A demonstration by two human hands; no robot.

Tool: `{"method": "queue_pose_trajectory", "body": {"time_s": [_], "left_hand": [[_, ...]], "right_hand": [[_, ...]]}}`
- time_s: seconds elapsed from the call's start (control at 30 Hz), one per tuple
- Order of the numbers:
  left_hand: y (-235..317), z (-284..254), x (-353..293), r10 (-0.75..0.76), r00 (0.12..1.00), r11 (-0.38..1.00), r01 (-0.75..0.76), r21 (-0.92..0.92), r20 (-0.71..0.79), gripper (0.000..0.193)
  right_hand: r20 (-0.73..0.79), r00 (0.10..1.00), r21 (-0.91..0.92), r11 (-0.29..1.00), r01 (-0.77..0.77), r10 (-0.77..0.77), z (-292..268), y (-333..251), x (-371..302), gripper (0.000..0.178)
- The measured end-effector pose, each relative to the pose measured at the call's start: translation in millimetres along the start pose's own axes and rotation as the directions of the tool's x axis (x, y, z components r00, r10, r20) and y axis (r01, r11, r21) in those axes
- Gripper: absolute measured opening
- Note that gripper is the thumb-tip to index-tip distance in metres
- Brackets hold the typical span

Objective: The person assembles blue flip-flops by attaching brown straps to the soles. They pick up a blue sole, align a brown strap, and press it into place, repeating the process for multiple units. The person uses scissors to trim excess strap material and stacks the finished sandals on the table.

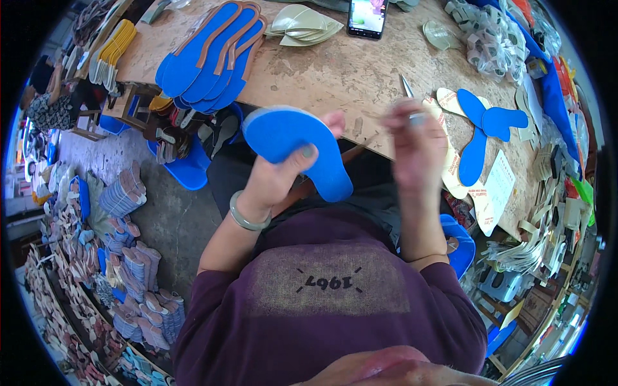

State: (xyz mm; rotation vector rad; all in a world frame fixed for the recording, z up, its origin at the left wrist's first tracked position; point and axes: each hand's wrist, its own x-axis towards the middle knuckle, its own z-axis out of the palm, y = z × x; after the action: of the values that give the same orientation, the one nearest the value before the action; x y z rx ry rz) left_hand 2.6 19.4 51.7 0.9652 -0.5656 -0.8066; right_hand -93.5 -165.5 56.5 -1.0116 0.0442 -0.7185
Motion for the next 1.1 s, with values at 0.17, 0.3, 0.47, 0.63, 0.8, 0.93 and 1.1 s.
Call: {"method": "queue_pose_trajectory", "body": {"time_s": [0.17, 0.3, 0.47, 0.63, 0.8, 0.93, 1.1], "left_hand": [[13.7, -11.6, 11.7, -0.099, 0.987, 0.966, 0.064, -0.25, -0.13, 0.041], [1.4, 4.8, 32.6, -0.055, 0.971, 0.96, -0.012, -0.279, -0.233, 0.037], [-11.5, 12.0, 38.0, -0.072, 0.95, 0.938, -0.039, -0.345, -0.303, 0.02], [-15.0, 16.4, 40.9, -0.027, 0.941, 0.911, -0.117, -0.397, -0.338, 0.02], [-16.5, 12.5, 41.3, 0.034, 0.94, 0.906, -0.173, -0.386, -0.341, 0.015], [-20.2, 10.3, 38.9, 0.077, 0.926, 0.922, -0.206, -0.327, -0.368, 0.012], [-21.0, 11.1, 37.9, 0.101, 0.929, 0.927, -0.217, -0.306, -0.355, 0.012]], "right_hand": [[-0.199, 0.893, 0.256, 0.858, 0.445, -0.403, -61.8, -104.9, 23.9, 0.019], [0.01, 0.95, 0.109, 0.945, 0.308, -0.311, -49.7, -93.5, 15.1, 0.013], [0.016, 0.998, -0.02, 0.998, -0.055, 0.055, 3.7, -9.1, 1.5, 0.011], [-0.049, 0.955, 0.157, 0.947, -0.28, 0.291, 11.2, 14.4, 6.5, 0.012], [-0.06, 0.923, 0.11, 0.921, -0.373, 0.381, 7.4, 25.4, 17.0, 0.013], [-0.123, 0.903, 0.136, 0.908, -0.395, 0.412, 20.3, 33.5, 12.8, 0.013], [-0.099, 0.908, 0.096, 0.912, -0.398, 0.406, 23.8, 34.7, 14.6, 0.014]]}}
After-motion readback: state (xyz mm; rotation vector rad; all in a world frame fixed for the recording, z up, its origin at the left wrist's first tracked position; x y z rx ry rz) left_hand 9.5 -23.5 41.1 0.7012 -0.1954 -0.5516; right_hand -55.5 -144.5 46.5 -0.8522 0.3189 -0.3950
